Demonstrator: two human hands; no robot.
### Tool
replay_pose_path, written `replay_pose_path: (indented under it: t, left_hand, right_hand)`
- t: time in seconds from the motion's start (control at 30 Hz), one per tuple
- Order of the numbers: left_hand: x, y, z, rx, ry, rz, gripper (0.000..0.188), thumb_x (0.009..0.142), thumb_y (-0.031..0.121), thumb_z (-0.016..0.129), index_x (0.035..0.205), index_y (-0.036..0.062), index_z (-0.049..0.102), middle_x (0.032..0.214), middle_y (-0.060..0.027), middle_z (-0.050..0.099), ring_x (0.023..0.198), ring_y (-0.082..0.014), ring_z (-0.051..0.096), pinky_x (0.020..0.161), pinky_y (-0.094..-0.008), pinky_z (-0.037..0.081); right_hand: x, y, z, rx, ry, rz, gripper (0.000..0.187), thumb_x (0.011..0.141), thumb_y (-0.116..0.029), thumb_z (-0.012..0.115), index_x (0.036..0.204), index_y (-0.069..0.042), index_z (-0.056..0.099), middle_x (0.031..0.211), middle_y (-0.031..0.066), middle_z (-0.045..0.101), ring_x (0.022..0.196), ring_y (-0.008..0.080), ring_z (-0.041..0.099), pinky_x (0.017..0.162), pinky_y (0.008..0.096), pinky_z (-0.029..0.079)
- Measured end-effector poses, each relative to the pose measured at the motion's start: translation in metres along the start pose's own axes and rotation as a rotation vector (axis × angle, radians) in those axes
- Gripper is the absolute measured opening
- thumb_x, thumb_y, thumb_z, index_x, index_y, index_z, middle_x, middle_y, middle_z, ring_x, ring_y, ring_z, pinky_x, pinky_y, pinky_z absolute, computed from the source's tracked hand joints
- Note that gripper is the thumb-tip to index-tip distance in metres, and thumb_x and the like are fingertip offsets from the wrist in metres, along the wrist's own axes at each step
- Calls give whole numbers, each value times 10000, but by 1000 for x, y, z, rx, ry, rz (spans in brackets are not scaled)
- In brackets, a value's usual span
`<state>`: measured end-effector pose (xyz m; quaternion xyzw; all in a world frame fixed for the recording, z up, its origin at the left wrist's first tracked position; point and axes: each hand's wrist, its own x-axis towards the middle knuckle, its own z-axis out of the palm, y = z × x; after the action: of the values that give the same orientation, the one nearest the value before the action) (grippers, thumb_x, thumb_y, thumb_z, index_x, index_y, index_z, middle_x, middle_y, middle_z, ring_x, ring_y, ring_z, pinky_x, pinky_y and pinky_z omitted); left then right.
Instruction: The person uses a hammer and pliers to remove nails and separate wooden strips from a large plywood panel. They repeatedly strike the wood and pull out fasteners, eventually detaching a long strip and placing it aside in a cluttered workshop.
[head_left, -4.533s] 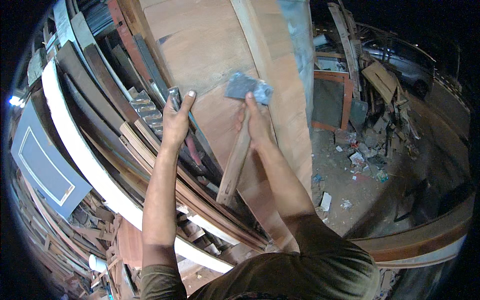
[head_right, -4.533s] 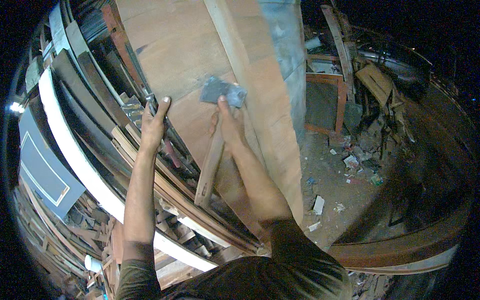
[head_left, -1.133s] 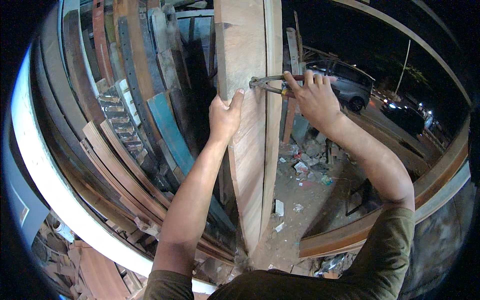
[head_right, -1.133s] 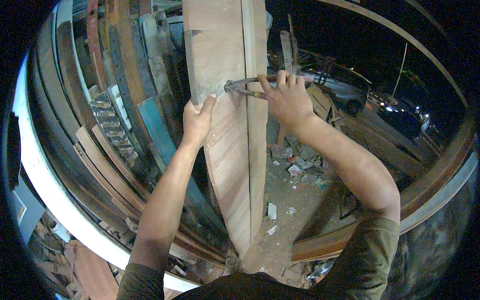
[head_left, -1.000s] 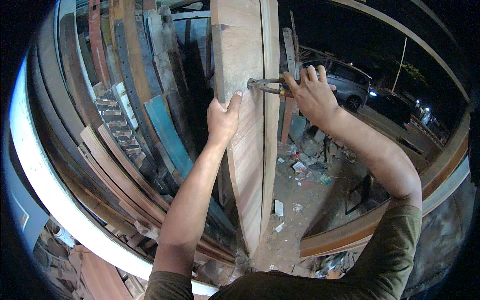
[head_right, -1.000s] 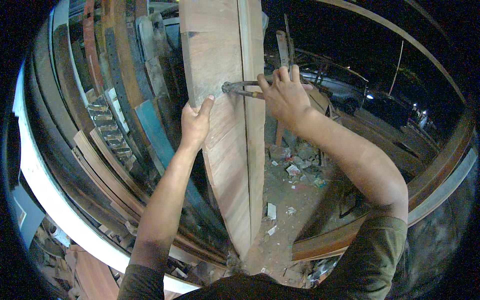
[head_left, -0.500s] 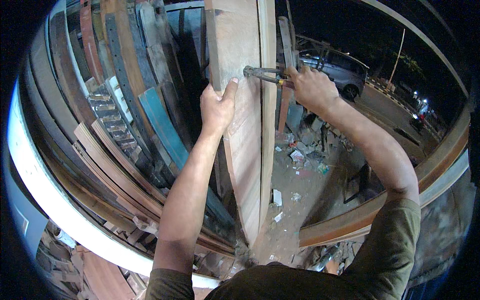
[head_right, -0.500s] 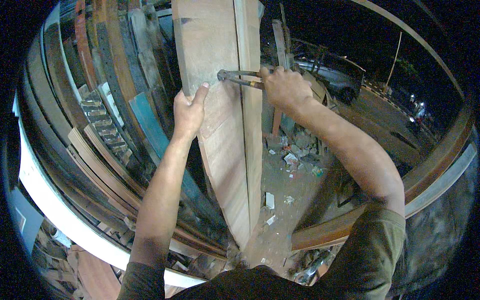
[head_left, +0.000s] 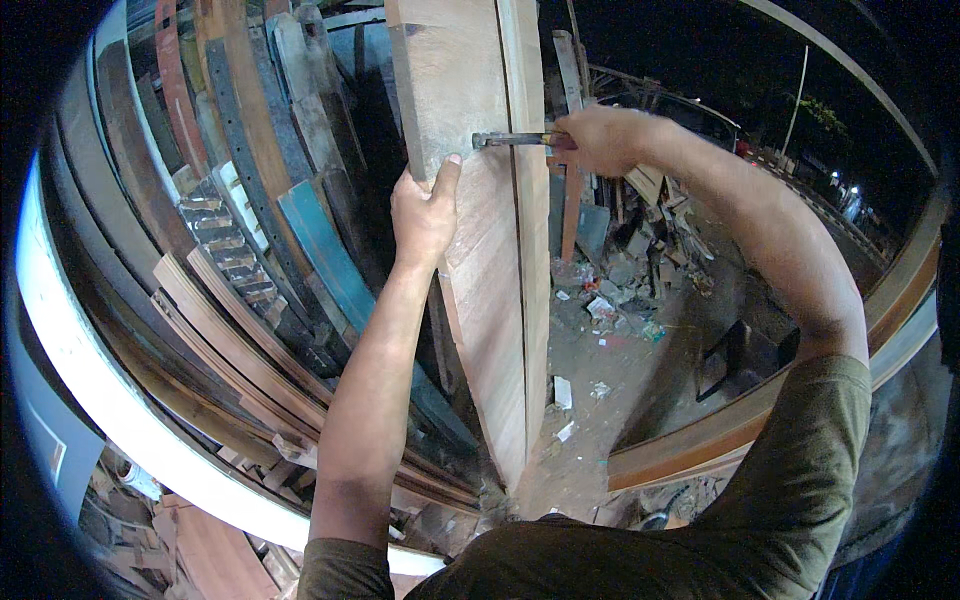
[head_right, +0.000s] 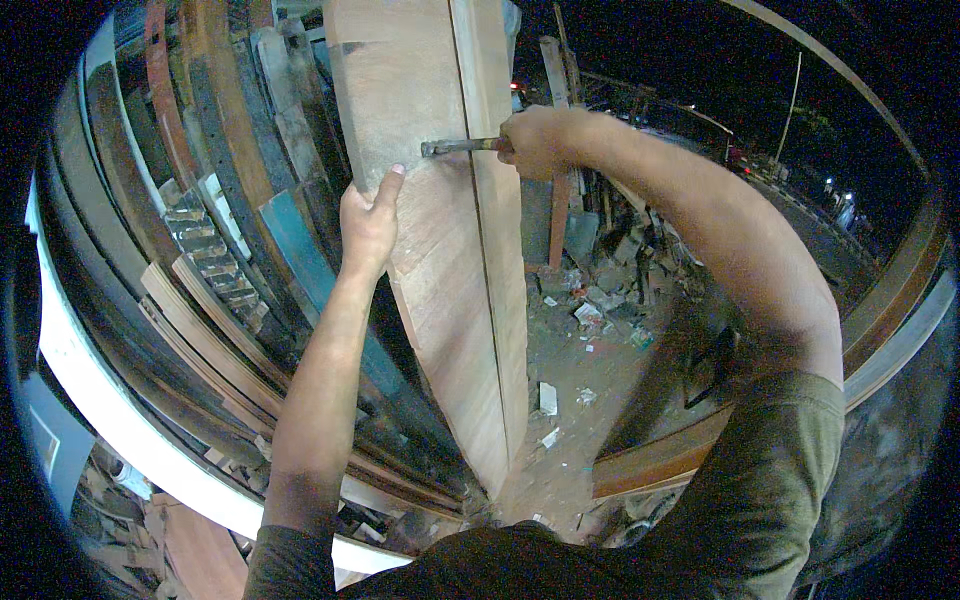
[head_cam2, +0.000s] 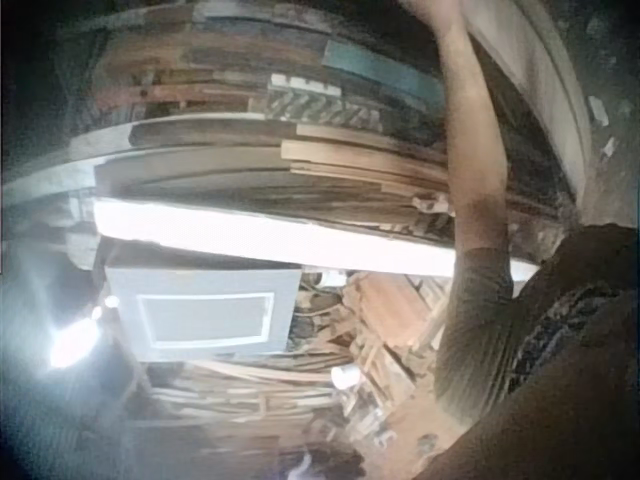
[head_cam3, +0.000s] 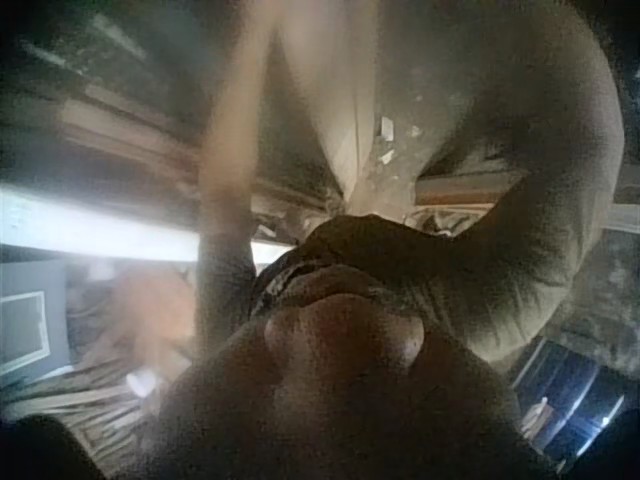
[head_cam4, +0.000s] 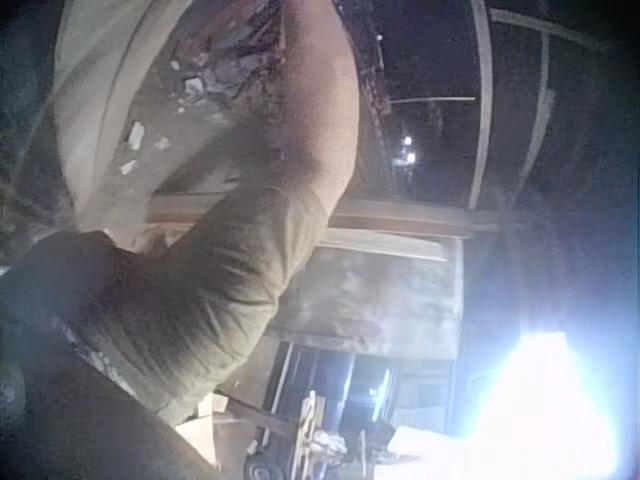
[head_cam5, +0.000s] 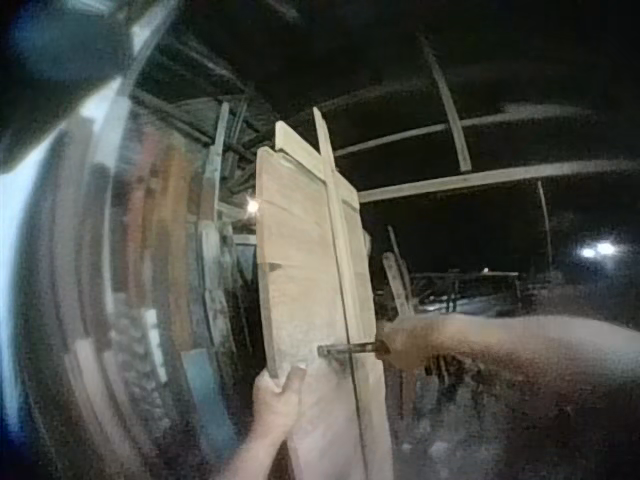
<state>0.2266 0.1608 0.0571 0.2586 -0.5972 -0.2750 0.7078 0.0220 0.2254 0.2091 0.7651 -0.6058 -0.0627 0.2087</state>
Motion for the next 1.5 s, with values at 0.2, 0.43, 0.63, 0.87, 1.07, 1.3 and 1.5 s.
replay_pose_path:
  t: [0.2, 0.43, 0.63, 0.87, 1.07, 1.3, 1.5]
  left_hand:
    - [1, 0, -4, 26, -5, -19, 388, 940, 277, 666, 1143, -52, 654, 1071, -165, 728, 1012, -227, 690, 909, -342, 495]
    - [3, -6, -1, -15, -27, 10, 379, 943, 274, 666, 1138, -51, 658, 1061, -159, 729, 996, -216, 684, 898, -334, 494]
    - [2, 0, -2, -17, -29, 0, 417, 957, 299, 660, 1186, -49, 634, 1120, -117, 696, 1023, -196, 634, 928, -320, 463]
    - [0, 1, -1, -7, -11, 9, 382, 952, 283, 664, 1129, -55, 658, 1050, -133, 721, 975, -187, 663, 895, -325, 486]
    - [-2, 6, -1, 21, -6, -27, 382, 952, 283, 666, 1124, -58, 657, 1049, -124, 721, 962, -175, 657, 884, -322, 488]
    - [0, 3, 1, -40, -28, -26, 429, 945, 296, 673, 1180, -60, 634, 1113, -124, 695, 1027, -200, 632, 942, -320, 457]
    - [-4, 11, 2, -1, -15, -16, 440, 945, 309, 672, 1181, -60, 631, 1127, -132, 690, 1039, -208, 633, 948, -328, 458]
  right_hand:
    - [-18, -9, 37, 180, 233, 85, 317, 998, -296, 530, 1060, -4, 638, 839, 226, 688, 834, 408, 680, 769, 508, 528]
    - [-21, -19, 83, 255, 313, 163, 325, 1011, -252, 496, 1185, 17, 554, 885, 259, 676, 880, 442, 660, 778, 540, 510]
    - [2, 4, 21, 160, -2, 20, 346, 987, -259, 518, 1164, 30, 584, 955, 251, 686, 928, 424, 662, 810, 508, 515]
    - [0, 6, 46, 278, 169, 43, 307, 972, -245, 532, 1102, 15, 632, 911, 254, 685, 883, 420, 668, 797, 496, 516]
    - [-11, -24, 105, 428, 409, 222, 267, 980, -219, 511, 1082, -1, 627, 892, 255, 682, 877, 436, 667, 807, 545, 514]
    - [-3, -4, 83, 298, 252, 53, 270, 959, -192, 506, 1121, -2, 609, 949, 253, 685, 925, 436, 662, 813, 516, 515]
    - [7, 9, 45, 213, 109, -48, 292, 954, -212, 509, 1085, 15, 635, 959, 260, 685, 933, 419, 668, 833, 490, 520]
